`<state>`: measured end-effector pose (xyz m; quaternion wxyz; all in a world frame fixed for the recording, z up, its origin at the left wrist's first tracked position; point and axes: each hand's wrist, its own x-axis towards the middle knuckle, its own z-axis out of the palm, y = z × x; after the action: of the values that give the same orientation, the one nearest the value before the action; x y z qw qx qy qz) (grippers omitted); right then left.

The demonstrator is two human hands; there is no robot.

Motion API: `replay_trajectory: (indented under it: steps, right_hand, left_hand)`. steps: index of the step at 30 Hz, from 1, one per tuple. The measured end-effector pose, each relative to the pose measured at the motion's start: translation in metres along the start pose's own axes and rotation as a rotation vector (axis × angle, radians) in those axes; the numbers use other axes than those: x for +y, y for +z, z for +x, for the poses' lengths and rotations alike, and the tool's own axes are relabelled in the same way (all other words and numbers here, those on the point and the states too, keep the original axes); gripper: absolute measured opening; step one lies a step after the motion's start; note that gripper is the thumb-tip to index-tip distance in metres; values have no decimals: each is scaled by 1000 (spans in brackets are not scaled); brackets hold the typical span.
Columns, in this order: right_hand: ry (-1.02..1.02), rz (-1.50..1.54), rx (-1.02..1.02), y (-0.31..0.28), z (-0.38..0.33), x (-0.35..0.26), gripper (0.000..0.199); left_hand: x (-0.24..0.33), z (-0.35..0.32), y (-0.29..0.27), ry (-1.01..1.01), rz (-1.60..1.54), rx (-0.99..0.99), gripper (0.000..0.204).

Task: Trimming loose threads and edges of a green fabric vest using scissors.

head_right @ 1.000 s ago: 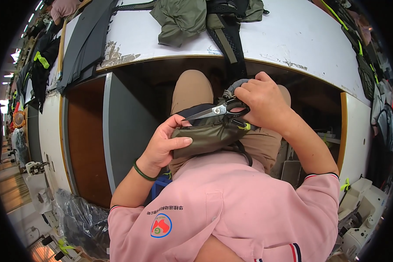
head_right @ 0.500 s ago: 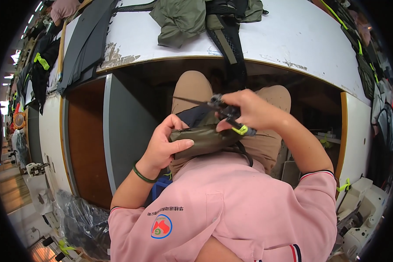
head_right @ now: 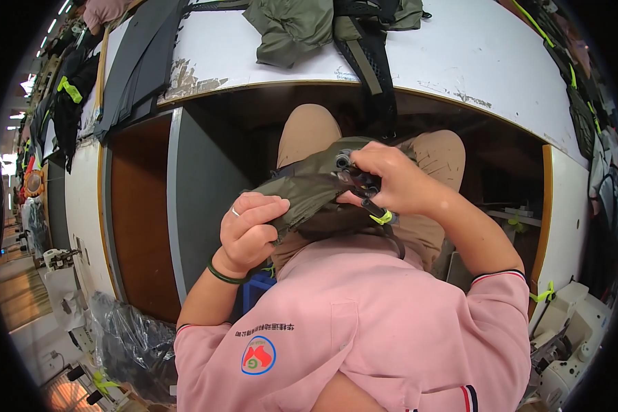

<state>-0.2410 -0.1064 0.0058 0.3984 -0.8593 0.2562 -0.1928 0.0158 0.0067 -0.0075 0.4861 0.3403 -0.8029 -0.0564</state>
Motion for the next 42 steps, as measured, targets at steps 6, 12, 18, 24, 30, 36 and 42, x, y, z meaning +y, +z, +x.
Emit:
replay_trajectory:
  steps: [6, 12, 18, 24, 30, 36, 42]
  right_hand:
    - [-240, -545, 0, -42, 4, -12, 36]
    - [-287, -676, -18, -49, 11, -22, 36]
    - [-334, -686, -32, -45, 10, -9, 35]
    - [-204, -611, 6, -55, 1, 8, 33]
    - [-74, -529, -173, -68, -17, 11, 39]
    - [-28, -519, -230, -71, -28, 15, 45]
    - [-28, -539, -224, -66, -28, 16, 45]
  left_hand:
    - [-1, -4, -2, -44, -34, 10, 17]
    - [-1, 0, 4, -62, -47, 11, 19]
    - [0, -1, 5, -77, -57, 15, 19]
    - [3, -8, 6, -159, -74, 15, 17]
    - [8, -5, 0, -157, -48, -115, 33]
    - [7, -7, 1, -105, -9, -98, 32]
    - [7, -5, 0, -87, -5, -101, 32]
